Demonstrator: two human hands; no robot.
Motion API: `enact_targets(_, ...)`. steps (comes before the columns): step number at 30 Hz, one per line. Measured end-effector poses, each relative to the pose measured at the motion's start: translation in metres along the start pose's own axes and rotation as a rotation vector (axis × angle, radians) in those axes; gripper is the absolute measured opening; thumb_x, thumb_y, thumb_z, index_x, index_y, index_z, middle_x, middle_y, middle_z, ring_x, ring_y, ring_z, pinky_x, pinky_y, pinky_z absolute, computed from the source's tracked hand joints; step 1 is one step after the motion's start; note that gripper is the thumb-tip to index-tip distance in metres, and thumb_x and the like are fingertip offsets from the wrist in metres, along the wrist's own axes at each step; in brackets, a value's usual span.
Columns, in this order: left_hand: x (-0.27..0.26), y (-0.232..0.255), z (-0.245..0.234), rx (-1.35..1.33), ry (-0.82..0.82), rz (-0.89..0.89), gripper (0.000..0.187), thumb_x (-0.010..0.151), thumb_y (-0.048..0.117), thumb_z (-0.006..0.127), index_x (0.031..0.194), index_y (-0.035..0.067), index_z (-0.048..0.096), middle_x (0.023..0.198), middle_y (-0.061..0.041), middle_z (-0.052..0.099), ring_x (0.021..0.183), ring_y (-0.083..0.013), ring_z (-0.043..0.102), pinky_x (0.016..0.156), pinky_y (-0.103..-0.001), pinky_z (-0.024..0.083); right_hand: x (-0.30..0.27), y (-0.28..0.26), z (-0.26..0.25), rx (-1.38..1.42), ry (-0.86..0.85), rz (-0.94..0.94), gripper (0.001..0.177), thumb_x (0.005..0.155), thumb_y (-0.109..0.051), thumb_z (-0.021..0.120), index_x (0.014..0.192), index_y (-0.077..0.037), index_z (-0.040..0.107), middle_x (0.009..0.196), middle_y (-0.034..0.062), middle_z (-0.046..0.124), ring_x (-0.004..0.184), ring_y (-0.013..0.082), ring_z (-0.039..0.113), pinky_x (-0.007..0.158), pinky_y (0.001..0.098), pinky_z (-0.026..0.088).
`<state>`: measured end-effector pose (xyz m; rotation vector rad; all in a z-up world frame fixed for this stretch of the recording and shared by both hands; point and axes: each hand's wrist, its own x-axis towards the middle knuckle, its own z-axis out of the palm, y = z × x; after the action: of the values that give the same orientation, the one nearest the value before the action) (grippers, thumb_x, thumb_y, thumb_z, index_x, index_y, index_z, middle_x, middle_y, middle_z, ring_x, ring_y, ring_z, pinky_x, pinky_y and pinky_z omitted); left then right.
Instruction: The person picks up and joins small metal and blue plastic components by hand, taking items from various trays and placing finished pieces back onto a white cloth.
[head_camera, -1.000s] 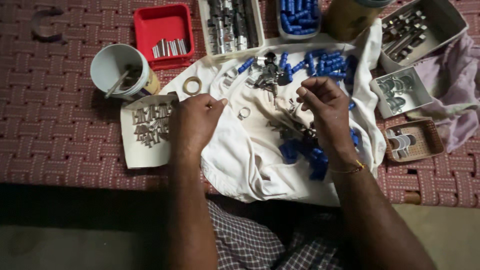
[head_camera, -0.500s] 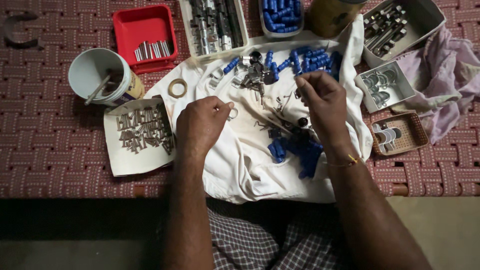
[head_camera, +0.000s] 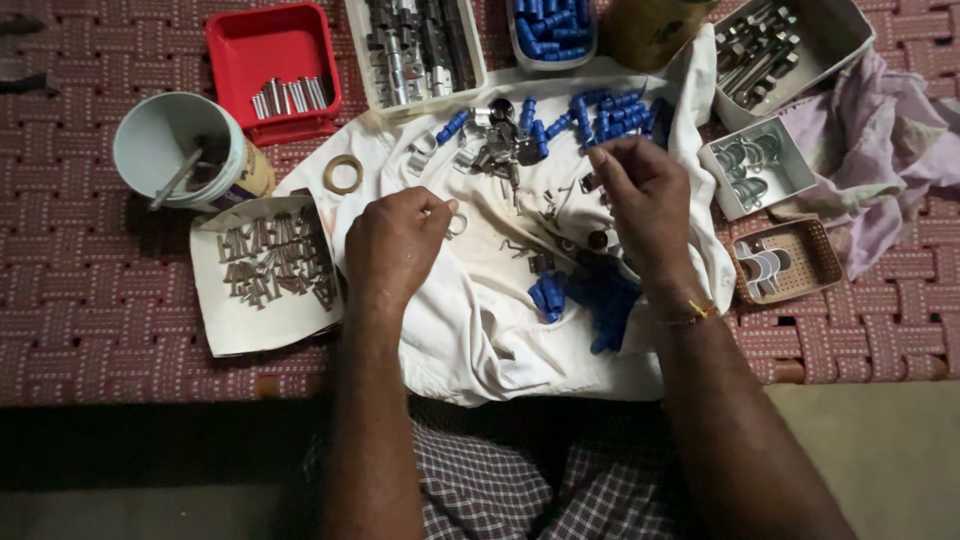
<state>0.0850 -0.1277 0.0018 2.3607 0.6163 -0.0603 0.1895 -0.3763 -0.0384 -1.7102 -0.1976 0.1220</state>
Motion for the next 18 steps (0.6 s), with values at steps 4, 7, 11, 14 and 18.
enact_targets(4,0.001,-0.002,0.0,-0.011,0.02,0.014,0.027,0.09,0.043,0.072,0.092,0.017,0.078,0.091,-0.011,0.078,0.085,-0.0316,0.075,0.072,-0.043,0.056,0.002,-0.004,-0.008,-0.06,0.017,0.059,0.013,0.103,-0.015,0.073,0.106,-0.002,0.073,0.087,-0.0012,0.068,0.074,0.0048,0.057,0.064,0.0209,0.045)
enact_targets(7,0.001,-0.002,-0.001,-0.012,0.013,0.025,0.027,0.09,0.043,0.072,0.093,0.016,0.078,0.091,-0.012,0.078,0.085,-0.0319,0.075,0.073,-0.043,0.056,-0.002,-0.019,-0.009,-0.274,-0.116,0.157,0.016,0.1,-0.019,0.072,0.107,-0.005,0.075,0.091,0.0019,0.073,0.077,0.0094,0.065,0.067,0.0257,0.051)
enact_targets(11,0.002,-0.002,0.0,-0.012,-0.009,0.01,0.029,0.09,0.043,0.072,0.093,0.016,0.078,0.091,-0.011,0.078,0.085,-0.0315,0.075,0.073,-0.043,0.055,-0.013,-0.043,0.001,-0.769,-0.332,0.109,0.024,0.093,-0.029,0.073,0.106,-0.009,0.077,0.091,0.0113,0.078,0.076,0.024,0.074,0.07,0.0389,0.056)
enact_targets(14,0.002,-0.003,0.0,-0.001,0.002,0.021,0.028,0.089,0.043,0.072,0.092,0.016,0.078,0.091,-0.011,0.078,0.084,-0.0314,0.075,0.073,-0.043,0.055,-0.022,-0.06,0.009,-0.801,-0.45,-0.007,0.025,0.091,-0.033,0.072,0.105,-0.012,0.078,0.09,0.0111,0.078,0.075,0.0249,0.074,0.072,0.0383,0.057)
enact_targets(18,0.003,-0.002,0.0,0.017,-0.015,0.017,0.03,0.091,0.045,0.071,0.092,0.016,0.078,0.091,-0.011,0.078,0.084,-0.0313,0.075,0.073,-0.043,0.055,-0.033,-0.083,0.016,-0.838,-0.58,0.183,0.032,0.082,-0.039,0.077,0.105,-0.015,0.078,0.091,0.0076,0.078,0.076,0.0246,0.076,0.073,0.0387,0.059)
